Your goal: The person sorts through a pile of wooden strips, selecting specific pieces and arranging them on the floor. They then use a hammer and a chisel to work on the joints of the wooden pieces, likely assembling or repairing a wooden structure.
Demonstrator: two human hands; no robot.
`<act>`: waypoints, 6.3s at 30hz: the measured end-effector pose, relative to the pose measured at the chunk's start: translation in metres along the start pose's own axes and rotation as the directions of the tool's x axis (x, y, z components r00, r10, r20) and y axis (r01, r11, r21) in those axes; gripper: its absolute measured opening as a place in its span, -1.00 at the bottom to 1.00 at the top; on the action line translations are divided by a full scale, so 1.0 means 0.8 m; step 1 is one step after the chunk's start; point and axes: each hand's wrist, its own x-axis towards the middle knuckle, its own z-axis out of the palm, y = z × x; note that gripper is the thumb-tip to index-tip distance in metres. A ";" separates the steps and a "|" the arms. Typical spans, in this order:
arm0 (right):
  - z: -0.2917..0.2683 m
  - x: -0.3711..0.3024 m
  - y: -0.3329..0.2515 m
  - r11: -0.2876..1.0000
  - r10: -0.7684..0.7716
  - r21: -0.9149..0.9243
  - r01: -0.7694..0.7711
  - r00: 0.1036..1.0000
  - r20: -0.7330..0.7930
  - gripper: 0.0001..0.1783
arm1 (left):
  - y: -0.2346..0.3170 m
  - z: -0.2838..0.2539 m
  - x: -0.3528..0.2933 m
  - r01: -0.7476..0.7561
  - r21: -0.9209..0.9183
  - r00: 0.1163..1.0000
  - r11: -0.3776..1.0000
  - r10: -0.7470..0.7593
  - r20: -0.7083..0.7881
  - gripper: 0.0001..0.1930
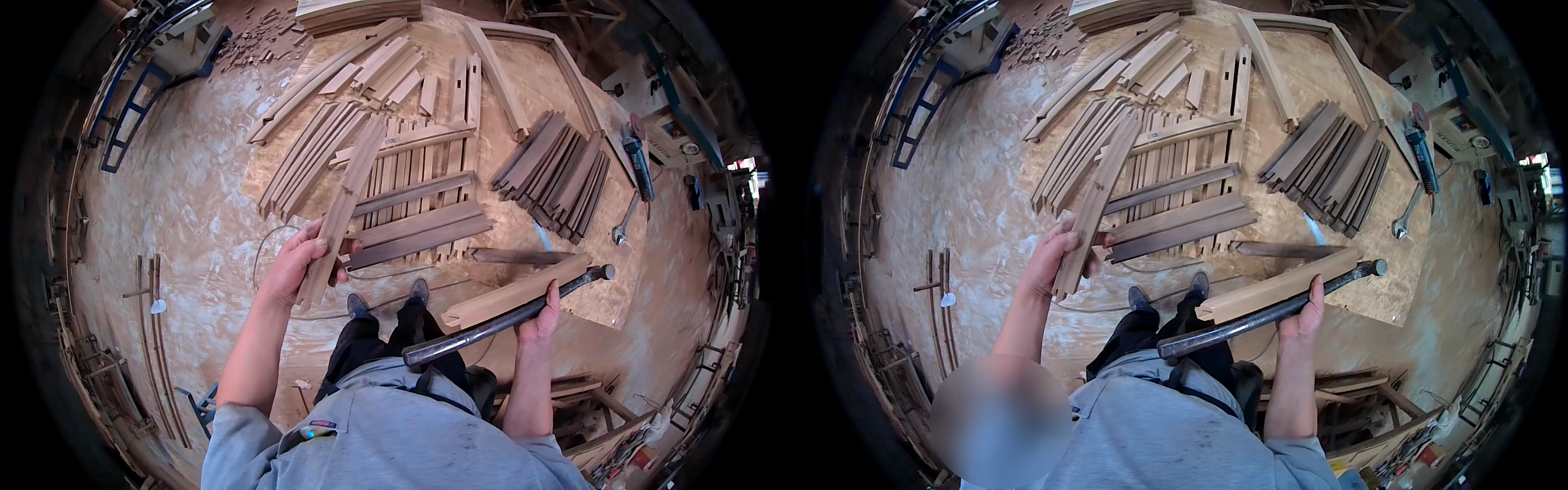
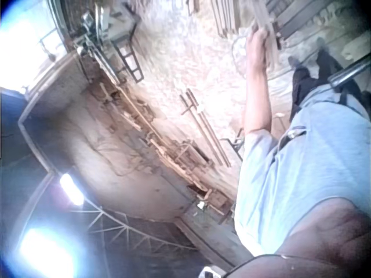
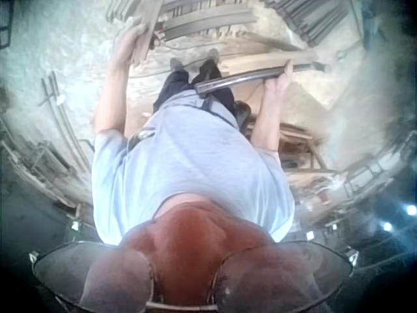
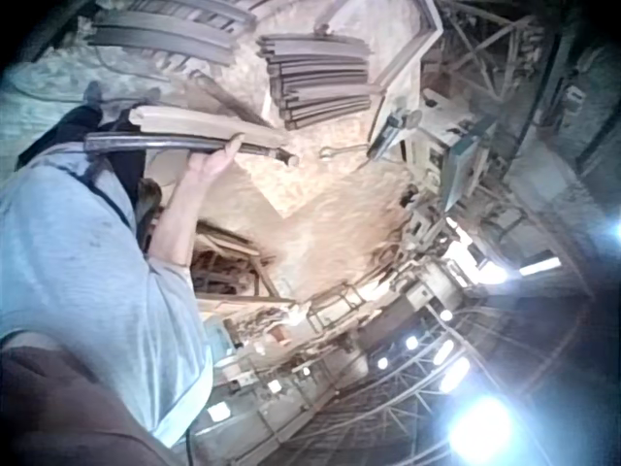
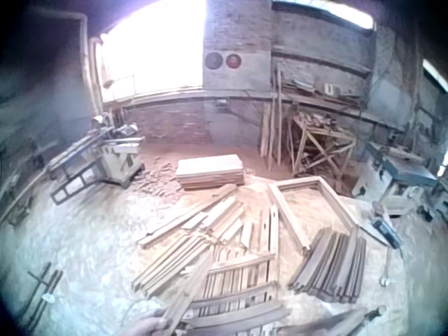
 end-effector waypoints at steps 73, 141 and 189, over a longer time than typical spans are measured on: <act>-0.037 0.000 -0.010 0.998 0.001 0.061 0.012 0.977 -0.212 -0.61 | 0.000 -0.002 0.204 -0.201 0.895 0.651 -0.399 0.628 0.426 -0.58; -0.036 0.000 -0.011 0.999 0.008 0.042 0.004 0.956 -0.294 -0.65 | 0.012 -0.010 0.279 -0.172 0.921 0.921 -0.349 0.274 0.276 -0.16; 0.001 -0.017 0.043 0.990 0.026 -0.138 -0.027 1.000 -0.009 -0.67 | -0.047 0.001 0.168 0.031 0.992 0.981 0.120 0.189 -0.054 -0.64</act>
